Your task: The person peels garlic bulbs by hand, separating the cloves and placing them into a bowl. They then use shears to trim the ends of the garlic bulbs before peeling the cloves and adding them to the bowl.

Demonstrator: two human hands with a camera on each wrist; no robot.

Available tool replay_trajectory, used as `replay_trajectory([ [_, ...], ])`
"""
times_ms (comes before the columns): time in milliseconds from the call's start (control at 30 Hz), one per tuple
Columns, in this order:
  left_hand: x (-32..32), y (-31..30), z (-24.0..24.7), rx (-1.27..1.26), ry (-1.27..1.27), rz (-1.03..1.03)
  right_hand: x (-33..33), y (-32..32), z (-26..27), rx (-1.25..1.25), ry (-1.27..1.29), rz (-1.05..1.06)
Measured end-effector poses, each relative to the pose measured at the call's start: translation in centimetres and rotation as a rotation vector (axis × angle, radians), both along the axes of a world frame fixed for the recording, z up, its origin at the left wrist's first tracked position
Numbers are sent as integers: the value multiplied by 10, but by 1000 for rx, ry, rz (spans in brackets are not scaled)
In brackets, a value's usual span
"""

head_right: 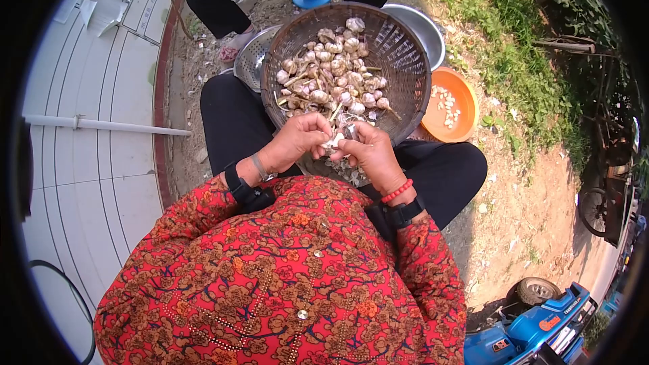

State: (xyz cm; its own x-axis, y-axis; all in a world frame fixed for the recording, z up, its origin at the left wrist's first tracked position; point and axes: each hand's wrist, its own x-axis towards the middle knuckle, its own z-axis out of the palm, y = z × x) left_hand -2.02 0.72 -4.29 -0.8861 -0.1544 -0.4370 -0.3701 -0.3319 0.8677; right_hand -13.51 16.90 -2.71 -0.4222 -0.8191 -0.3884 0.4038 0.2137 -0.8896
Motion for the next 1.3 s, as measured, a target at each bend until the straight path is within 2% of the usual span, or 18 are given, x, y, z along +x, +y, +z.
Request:
replay_trajectory([
  [133, -1, -2, -2, -47, -27, -9, -2, 3, -3, -23, -191, -113],
  [233, 1, 0, -2, -84, -22, -54, -2, 5, -2, 3, -217, -149],
  [433, 1, 2, -9, -156, -18, -111, -3, 3, -10, 22, -116, -158],
  [500, 0, 3, -9, -192, -41, -115, -4, 2, -8, 44, -48, -101],
  [633, 1, 1, -23, -274, 78, -114, -3, 1, -14, 57, 34, -56],
  [933, 2, 0, -19, -171, 108, -99, 1, -3, -8, 66, -34, -61],
  [1033, 1, 2, -14, -124, 82, -97, -5, -1, -13, 99, -77, -106],
  [1167, 5, -2, -13, -149, 21, -143, -12, 2, -6, 15, -236, -319],
  [1300, 9, -7, -23, -253, -18, -218, -46, 28, -1, -97, -168, -482],
])
